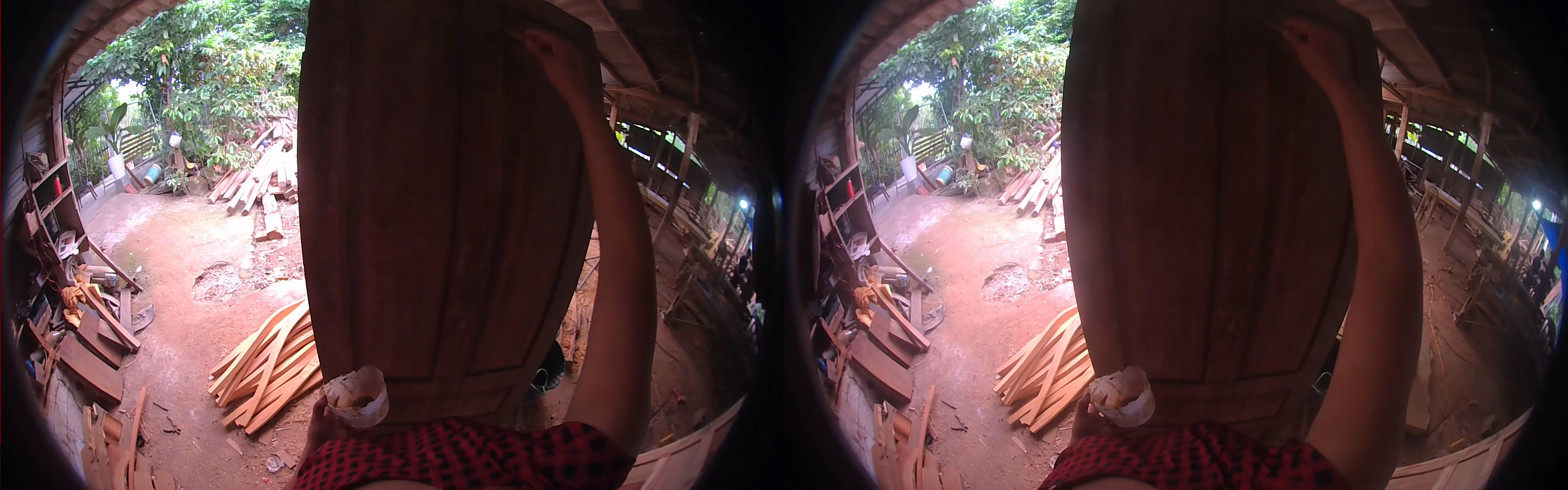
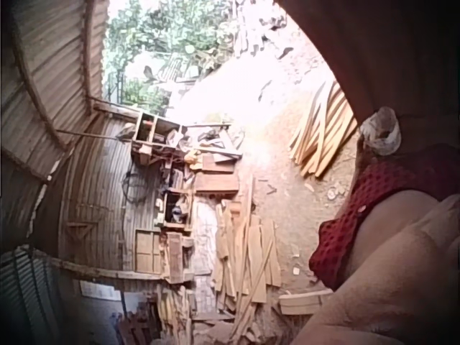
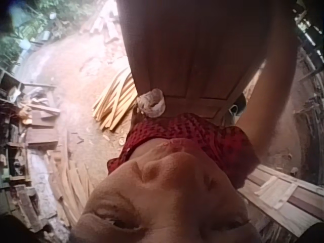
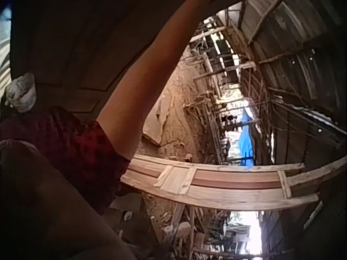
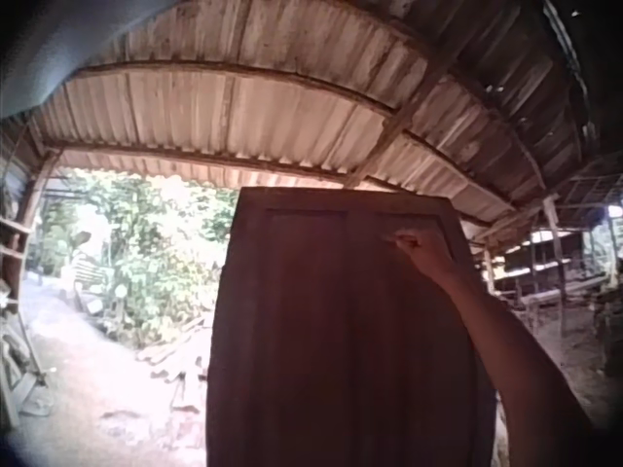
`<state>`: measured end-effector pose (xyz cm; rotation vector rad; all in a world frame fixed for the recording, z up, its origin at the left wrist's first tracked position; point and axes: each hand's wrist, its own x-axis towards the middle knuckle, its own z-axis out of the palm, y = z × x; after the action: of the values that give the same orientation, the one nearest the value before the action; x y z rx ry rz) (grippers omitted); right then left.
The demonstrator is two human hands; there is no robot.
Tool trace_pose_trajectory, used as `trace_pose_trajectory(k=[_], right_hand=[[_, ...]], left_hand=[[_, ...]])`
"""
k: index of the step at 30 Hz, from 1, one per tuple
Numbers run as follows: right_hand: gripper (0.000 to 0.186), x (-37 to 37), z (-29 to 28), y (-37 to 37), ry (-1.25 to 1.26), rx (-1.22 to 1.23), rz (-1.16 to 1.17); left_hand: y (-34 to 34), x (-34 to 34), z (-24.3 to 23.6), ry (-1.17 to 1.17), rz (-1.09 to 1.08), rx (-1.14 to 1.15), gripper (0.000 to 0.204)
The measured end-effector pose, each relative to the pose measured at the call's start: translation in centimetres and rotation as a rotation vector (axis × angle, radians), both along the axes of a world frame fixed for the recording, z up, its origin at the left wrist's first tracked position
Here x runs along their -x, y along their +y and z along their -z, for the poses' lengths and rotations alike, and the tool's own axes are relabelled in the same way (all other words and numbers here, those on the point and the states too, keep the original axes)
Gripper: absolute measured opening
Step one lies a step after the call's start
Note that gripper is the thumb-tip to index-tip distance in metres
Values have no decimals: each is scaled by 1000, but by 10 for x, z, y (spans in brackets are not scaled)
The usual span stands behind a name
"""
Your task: The person applies finish to a wooden door using a paintbrush, repeatedly dipping the brush into a handheld container and brushing the wood surfaces.
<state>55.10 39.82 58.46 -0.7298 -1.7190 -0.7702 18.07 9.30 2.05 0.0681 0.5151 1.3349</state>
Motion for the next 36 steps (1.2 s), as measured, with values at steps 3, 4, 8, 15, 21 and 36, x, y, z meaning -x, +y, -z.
trace_pose_trajectory(k=[3, 4, 8, 15, 21, 36], right_hand=[[28, 0, 37, 19, -74, -70, -6], [29, 9, 67, 11, -145, -121, -23], [34, -3, 167, -67, -324, 197, 18], [22, -17, 260, -117, -692, 1015, -217], [23, -32, 159, -48, -498, 908, -156], [32, -79, 86, 20, -74, 65, 88]], left_hand=[[1, 0, 0, 36, -25, 31, 55], [-1, 4, 3, 71, -60, 52, 55], [15, 8, 19, 103, 31, 29, 56], [34, 19, 54, 173, 219, -4, 56], [31, -22, 6, 49, 162, -50, 55], [32, -27, 4, -12, 79, -97, 59]])
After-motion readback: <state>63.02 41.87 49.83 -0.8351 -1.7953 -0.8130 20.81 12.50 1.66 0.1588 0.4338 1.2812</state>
